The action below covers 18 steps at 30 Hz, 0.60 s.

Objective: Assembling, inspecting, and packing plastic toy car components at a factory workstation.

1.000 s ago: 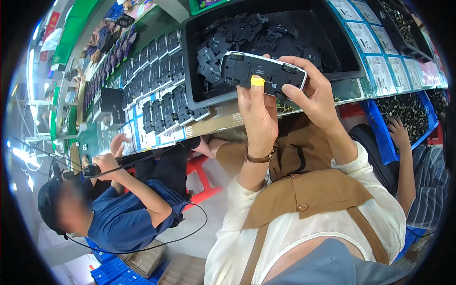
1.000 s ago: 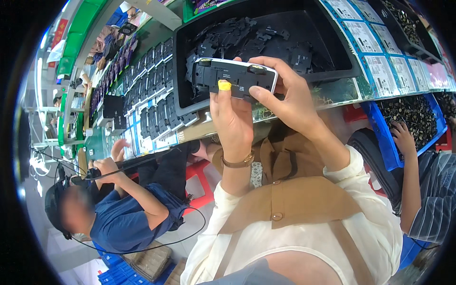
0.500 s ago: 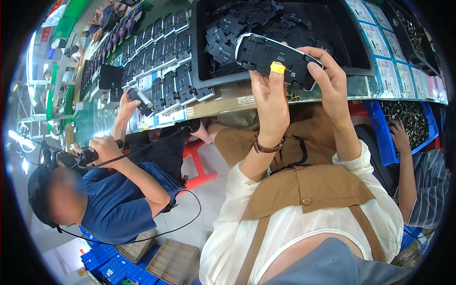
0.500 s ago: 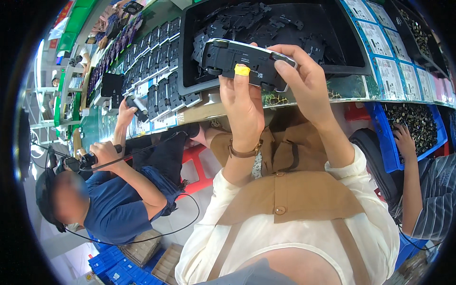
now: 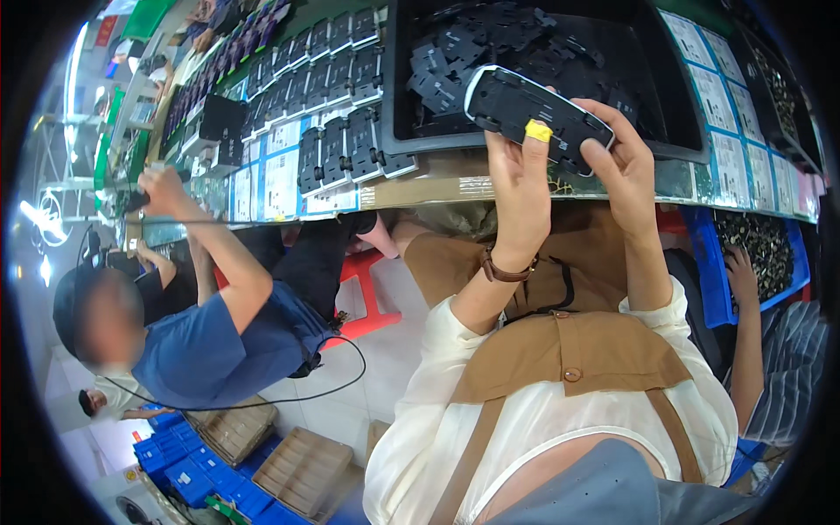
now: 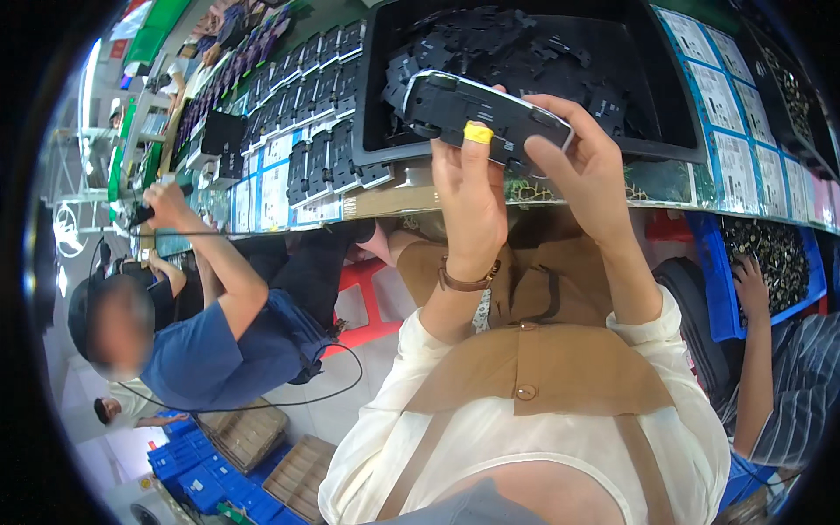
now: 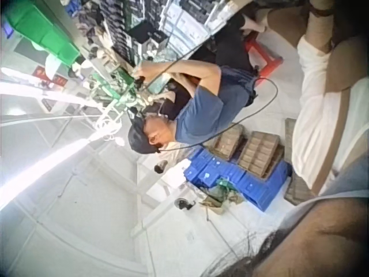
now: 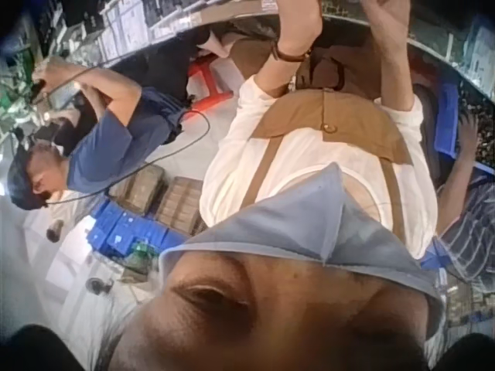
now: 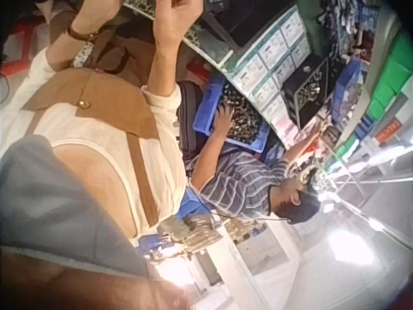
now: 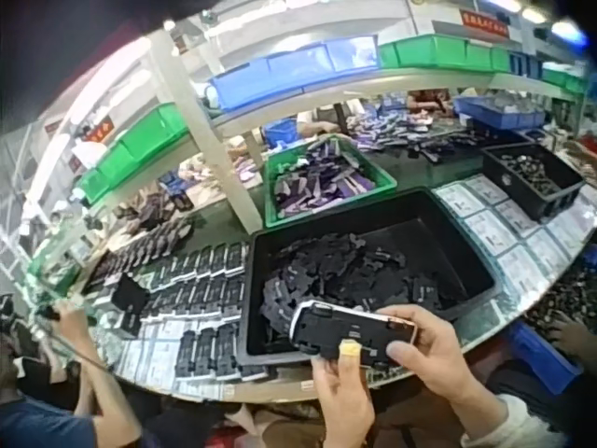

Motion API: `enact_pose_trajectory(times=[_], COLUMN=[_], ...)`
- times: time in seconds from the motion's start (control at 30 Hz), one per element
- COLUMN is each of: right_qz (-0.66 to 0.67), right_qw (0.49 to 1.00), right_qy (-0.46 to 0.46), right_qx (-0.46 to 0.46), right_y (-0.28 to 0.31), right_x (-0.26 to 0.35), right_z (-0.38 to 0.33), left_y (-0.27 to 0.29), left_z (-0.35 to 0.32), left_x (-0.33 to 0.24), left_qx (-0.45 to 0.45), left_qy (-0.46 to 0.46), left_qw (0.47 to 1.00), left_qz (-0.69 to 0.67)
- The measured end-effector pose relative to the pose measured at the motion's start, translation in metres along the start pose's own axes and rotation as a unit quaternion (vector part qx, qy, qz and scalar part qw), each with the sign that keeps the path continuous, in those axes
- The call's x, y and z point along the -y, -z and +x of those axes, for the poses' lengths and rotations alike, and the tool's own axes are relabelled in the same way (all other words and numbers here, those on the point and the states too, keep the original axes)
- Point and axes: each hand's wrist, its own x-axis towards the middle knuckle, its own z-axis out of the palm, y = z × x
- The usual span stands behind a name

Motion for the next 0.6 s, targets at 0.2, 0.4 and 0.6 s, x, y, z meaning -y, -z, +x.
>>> enact_pose_trajectory(times=[0.2,0.4,0.6], right_qz=[0.024,0.033,-0.023], right_qw=[1.0,0.999,0.997], right_qy=[0.007,0.021,0.066], right_qx=[-0.015,0.0,0.015], right_y=[-0.006,-0.01,-0.015], right_x=[-0.006,-0.006,-0.009], right_z=[-0.002,-0.003,-0.008], left_y=[0.001,0.004,0.015], left_z=[-0.005,-0.003,0.014], left_x=[-0.007,-0.01,-0.038], left_qx=[0.009,0.022,-0.053], left_qy=[-0.008,-0.063,-0.084], left_qw=[0.997,0.991,0.991], left_qz=[0.076,0.115,0.087])
